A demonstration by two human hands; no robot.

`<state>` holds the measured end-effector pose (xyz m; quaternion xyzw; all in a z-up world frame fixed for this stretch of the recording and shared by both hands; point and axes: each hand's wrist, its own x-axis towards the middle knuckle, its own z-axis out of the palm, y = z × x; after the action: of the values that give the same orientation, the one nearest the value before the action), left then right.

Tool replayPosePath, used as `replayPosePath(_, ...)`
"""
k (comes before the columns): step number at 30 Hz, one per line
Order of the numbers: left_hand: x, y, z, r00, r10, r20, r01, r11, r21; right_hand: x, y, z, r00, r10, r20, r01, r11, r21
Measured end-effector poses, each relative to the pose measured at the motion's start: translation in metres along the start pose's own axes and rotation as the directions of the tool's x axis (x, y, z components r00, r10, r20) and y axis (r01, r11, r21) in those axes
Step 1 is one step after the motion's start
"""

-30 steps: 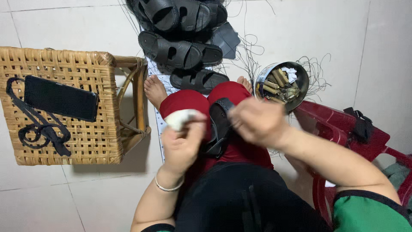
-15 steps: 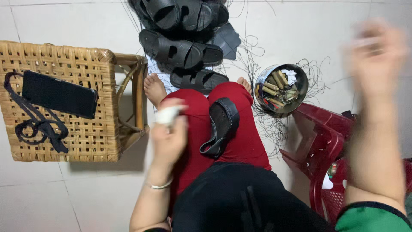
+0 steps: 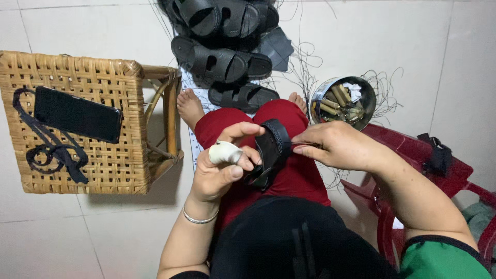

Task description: The person sits on the floor and sews a black sandal using a needle and thread. They repeatedly pull the thread through the sandal strap, tighten the stitches, and trim excess thread with scissors. The person handles the sandal and tools with both hands while seated.

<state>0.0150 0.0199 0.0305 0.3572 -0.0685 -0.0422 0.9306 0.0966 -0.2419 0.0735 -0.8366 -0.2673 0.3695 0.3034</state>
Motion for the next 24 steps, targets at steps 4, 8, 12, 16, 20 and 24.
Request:
replayPosePath(4,0.000,-0.007,-0.001,0.997,-0.073,-0.023,0.075,0.888,0.454,0.003,-0.014,-0.011,0.998,-0.048,0.027,0.046,0.997,0.068)
replayPosePath(8,-0.008,-0.016,0.005,0.876,-0.387,-0.287,0.458,0.481,0.748,0.007,-0.019,-0.015,0.996,-0.087,-0.034,0.093,0.950,0.299)
replayPosePath(12,-0.012,-0.013,-0.007,0.921,-0.333,-0.201,0.337,0.425,0.840,0.006,-0.019,-0.012,0.991,-0.086,-0.106,0.121,0.912,0.392)
replayPosePath(16,-0.026,-0.019,-0.027,0.977,-0.213,0.018,0.185,0.886,0.426,0.008,-0.007,0.000,0.984,-0.090,-0.156,0.162,0.818,0.552)
replayPosePath(20,0.004,-0.009,0.002,0.970,-0.188,0.154,0.176,0.980,0.091,0.016,0.003,0.020,0.947,-0.118,-0.300,0.302,0.652,0.695)
replayPosePath(24,-0.005,-0.040,-0.035,0.969,-0.185,0.166,0.134,0.951,0.278,0.022,-0.023,0.033,0.921,-0.073,-0.383,0.371,0.462,0.806)
